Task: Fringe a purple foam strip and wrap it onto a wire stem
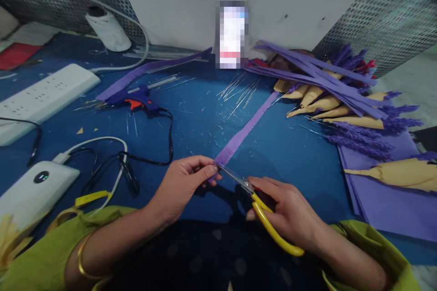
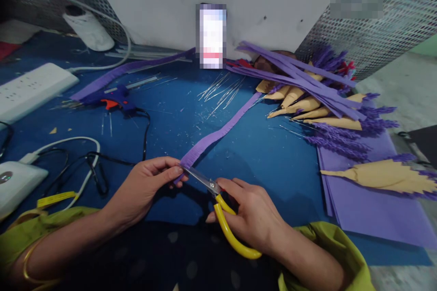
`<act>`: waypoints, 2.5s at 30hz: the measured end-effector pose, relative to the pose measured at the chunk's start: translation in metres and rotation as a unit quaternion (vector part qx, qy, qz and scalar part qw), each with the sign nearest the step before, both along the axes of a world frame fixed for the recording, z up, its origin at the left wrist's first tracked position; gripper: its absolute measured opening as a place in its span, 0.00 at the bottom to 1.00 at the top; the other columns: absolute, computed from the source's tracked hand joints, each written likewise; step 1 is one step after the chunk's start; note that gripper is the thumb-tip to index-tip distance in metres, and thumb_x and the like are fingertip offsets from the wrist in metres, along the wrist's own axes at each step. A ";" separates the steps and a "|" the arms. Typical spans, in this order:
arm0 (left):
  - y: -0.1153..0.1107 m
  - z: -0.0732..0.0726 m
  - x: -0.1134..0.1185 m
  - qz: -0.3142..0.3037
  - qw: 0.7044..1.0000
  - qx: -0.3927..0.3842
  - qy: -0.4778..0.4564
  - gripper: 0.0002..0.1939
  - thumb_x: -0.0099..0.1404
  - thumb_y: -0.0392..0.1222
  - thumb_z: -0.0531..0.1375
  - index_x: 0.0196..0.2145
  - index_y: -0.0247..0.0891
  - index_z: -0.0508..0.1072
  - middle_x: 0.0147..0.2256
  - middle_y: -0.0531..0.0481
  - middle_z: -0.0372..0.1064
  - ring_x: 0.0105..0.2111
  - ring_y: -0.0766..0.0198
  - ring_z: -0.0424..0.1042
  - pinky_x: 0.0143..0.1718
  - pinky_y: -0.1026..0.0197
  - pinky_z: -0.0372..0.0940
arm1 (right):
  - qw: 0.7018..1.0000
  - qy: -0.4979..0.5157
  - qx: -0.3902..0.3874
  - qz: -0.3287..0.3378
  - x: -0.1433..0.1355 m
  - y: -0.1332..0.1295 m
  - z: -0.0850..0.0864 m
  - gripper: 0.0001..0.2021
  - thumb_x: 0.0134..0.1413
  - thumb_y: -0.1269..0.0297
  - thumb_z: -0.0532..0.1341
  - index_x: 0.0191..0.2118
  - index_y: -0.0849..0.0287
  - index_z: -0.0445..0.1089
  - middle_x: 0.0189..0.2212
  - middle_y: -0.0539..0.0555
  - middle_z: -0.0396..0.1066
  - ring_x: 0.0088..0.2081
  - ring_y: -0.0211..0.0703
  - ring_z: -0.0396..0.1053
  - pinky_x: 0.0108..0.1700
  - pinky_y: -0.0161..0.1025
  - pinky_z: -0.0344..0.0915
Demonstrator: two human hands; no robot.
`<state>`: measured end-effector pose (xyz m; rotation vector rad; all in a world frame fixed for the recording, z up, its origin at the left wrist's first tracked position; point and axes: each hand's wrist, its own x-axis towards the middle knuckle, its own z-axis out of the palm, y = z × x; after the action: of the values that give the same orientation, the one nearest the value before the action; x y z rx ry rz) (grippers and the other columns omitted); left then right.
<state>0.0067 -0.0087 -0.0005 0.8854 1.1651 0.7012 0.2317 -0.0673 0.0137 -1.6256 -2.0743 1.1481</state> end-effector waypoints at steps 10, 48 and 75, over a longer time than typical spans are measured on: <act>0.000 -0.001 -0.002 -0.011 1.000 0.011 -0.010 0.05 0.59 0.41 0.65 0.30 0.38 0.77 0.24 0.55 0.72 0.25 0.70 0.68 0.28 0.68 0.61 | 0.999 -0.026 0.041 -0.012 0.001 -0.004 -0.005 0.22 0.50 0.52 0.68 0.51 0.51 0.70 0.35 0.51 0.73 0.32 0.41 0.71 0.36 0.36 0.65; -0.002 -0.001 -0.001 -0.025 0.999 -0.014 0.018 0.07 0.57 0.44 0.66 0.28 0.37 0.78 0.25 0.51 0.74 0.24 0.69 0.68 0.26 0.66 0.60 | 0.999 -0.020 0.037 0.008 0.002 -0.002 -0.003 0.20 0.57 0.49 0.62 0.50 0.55 0.71 0.35 0.55 0.74 0.35 0.44 0.72 0.38 0.38 0.68; 0.000 -0.001 -0.001 -0.051 0.998 -0.018 -0.025 0.08 0.61 0.43 0.63 0.27 0.37 0.76 0.24 0.52 0.72 0.24 0.69 0.65 0.27 0.66 0.58 | 0.990 0.101 -0.097 -0.020 0.004 0.001 -0.001 0.16 0.53 0.50 0.65 0.41 0.57 0.74 0.28 0.48 0.67 0.29 0.38 0.63 0.32 0.34 0.63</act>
<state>0.0053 -0.0088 -0.0015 0.8865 1.0773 0.6132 0.2360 -0.0660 0.0123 -1.5499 -1.8456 1.4736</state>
